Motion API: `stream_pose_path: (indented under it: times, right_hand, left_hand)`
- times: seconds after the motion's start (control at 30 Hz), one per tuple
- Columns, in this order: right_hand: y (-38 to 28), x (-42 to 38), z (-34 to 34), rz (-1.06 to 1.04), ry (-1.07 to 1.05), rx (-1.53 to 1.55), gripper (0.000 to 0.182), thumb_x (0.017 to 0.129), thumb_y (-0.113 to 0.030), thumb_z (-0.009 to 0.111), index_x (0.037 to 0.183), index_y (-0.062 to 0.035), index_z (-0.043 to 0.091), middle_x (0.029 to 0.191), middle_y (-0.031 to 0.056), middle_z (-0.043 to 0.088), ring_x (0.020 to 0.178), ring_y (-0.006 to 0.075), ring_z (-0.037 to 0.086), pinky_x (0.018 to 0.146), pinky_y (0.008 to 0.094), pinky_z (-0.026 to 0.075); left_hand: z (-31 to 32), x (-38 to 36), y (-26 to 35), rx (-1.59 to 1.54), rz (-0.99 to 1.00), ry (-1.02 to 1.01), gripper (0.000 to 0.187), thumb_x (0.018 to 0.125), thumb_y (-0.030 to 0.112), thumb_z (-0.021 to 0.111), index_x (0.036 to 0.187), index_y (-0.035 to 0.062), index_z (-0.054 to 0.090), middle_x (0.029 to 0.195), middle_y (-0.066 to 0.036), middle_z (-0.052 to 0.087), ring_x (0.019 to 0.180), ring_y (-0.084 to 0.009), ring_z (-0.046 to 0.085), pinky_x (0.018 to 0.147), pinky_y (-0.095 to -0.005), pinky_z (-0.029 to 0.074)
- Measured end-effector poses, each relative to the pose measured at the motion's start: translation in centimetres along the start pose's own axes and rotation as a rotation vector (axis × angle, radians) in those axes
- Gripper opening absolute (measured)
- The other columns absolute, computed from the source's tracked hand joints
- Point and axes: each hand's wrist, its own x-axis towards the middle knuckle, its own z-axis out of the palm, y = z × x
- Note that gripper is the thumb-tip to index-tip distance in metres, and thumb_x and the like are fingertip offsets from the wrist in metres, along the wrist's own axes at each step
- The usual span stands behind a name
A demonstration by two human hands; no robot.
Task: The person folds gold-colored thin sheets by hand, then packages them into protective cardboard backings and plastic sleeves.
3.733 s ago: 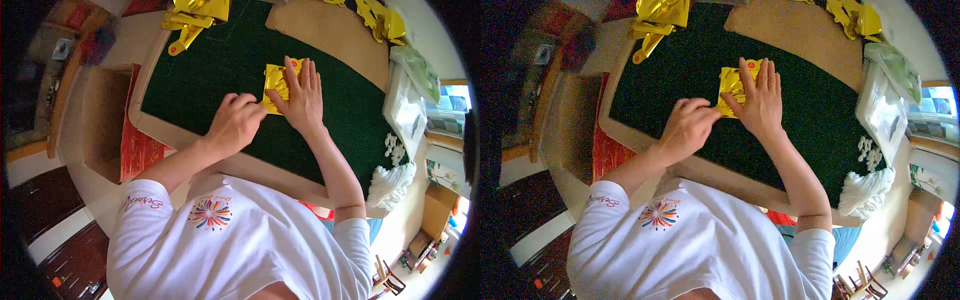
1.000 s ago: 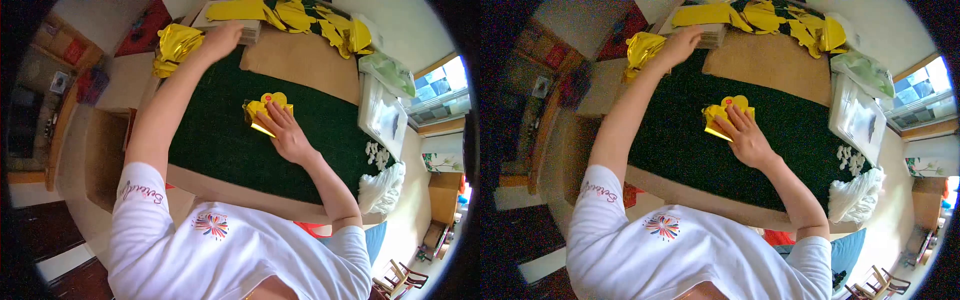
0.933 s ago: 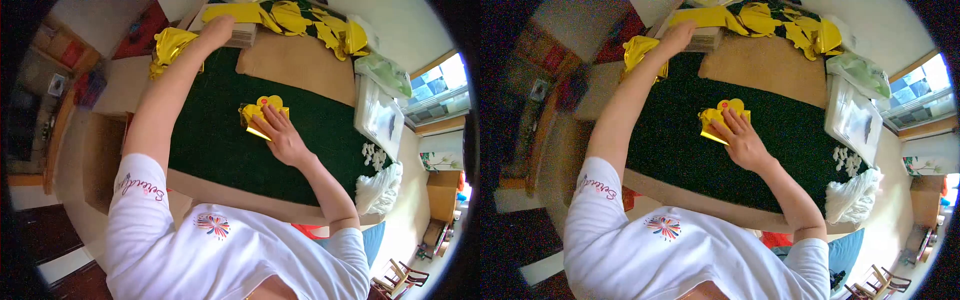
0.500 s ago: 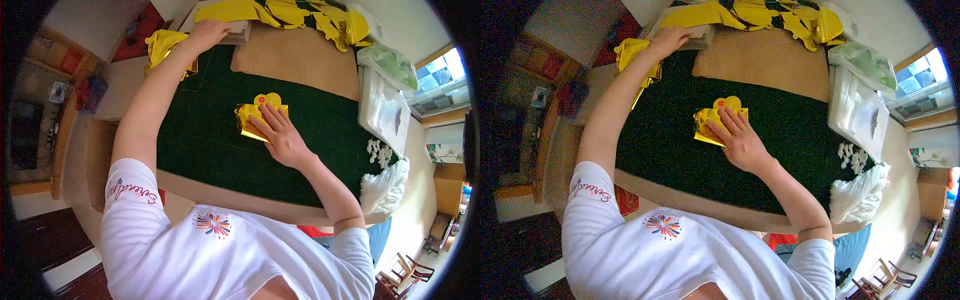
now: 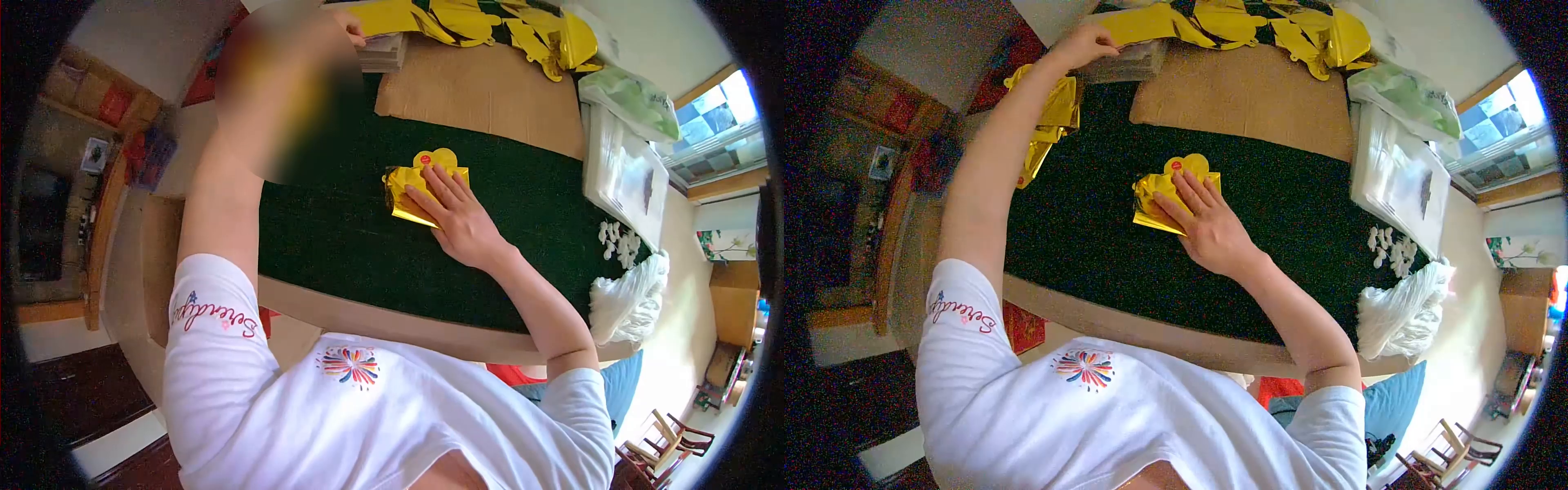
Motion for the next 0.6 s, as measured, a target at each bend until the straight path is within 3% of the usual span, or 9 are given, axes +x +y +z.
stream_pose_path:
  times: [0.07,0.27,0.33,0.43,0.53,0.6]
  right_hand:
    - [0.0,0.0,-0.1,-0.005,-0.003,-0.012,0.07,0.082,-0.008,0.06,0.148,-0.0145,0.038,0.155,0.0224,0.026,0.145,0.0374,0.023,0.119,0.0493,0.019]
    - [0.0,0.1,0.0,-0.005,-0.005,-0.019,0.07,0.082,-0.008,0.06,0.148,-0.0137,0.038,0.155,0.0231,0.026,0.145,0.0381,0.023,0.119,0.0496,0.019]
    - [-0.1,0.1,0.0,-0.004,-0.01,-0.013,0.07,0.082,-0.008,0.06,0.148,-0.0135,0.038,0.155,0.0233,0.026,0.145,0.0383,0.023,0.119,0.0497,0.019]
    - [0.0,0.0,0.1,-0.007,-0.004,-0.018,0.07,0.082,-0.008,0.06,0.148,-0.0139,0.038,0.155,0.0231,0.026,0.145,0.038,0.023,0.119,0.0498,0.019]
    - [0.1,0.0,0.1,0.001,-0.014,-0.015,0.07,0.082,-0.007,0.06,0.148,-0.0143,0.037,0.155,0.0227,0.026,0.145,0.0378,0.023,0.119,0.0495,0.019]
    - [0.0,0.0,0.1,0.0,-0.002,-0.001,0.07,0.082,-0.007,0.06,0.148,-0.0145,0.037,0.155,0.0224,0.025,0.145,0.0377,0.022,0.119,0.0492,0.019]
  left_hand:
    - [0.2,0.5,-2.1,-0.051,-0.048,-0.047,0.024,0.084,0.025,0.072,0.094,0.0025,0.072,0.086,-0.011,0.071,0.077,-0.021,0.066,0.071,-0.0364,0.051]
    - [0.8,1.1,-4.7,-0.119,0.128,0.049,0.022,0.086,0.024,0.071,0.096,0.0039,0.073,0.087,-0.012,0.072,0.078,-0.0214,0.067,0.071,-0.0363,0.051]
    - [0.0,0.6,-2.9,-0.024,-0.008,0.187,0.022,0.086,0.023,0.07,0.098,0.0045,0.071,0.087,-0.012,0.072,0.08,-0.0228,0.067,0.073,-0.0362,0.052]
    - [-1.2,0.1,-1.3,0.127,-0.06,0.324,0.022,0.087,0.024,0.069,0.1,0.0054,0.07,0.09,-0.011,0.071,0.082,-0.0253,0.068,0.075,-0.037,0.053]
    - [-4.3,-0.6,2.5,-0.126,-0.198,0.488,0.012,0.091,0.015,0.065,0.094,0.0029,0.065,0.092,-0.015,0.066,0.085,-0.0297,0.063,0.076,-0.0414,0.05]
    - [-7.5,-1.3,5.1,-0.069,-0.242,0.613,0.01,0.091,0.01,0.064,0.095,0.0007,0.063,0.085,-0.015,0.065,0.078,-0.0292,0.063,0.072,-0.0417,0.05]
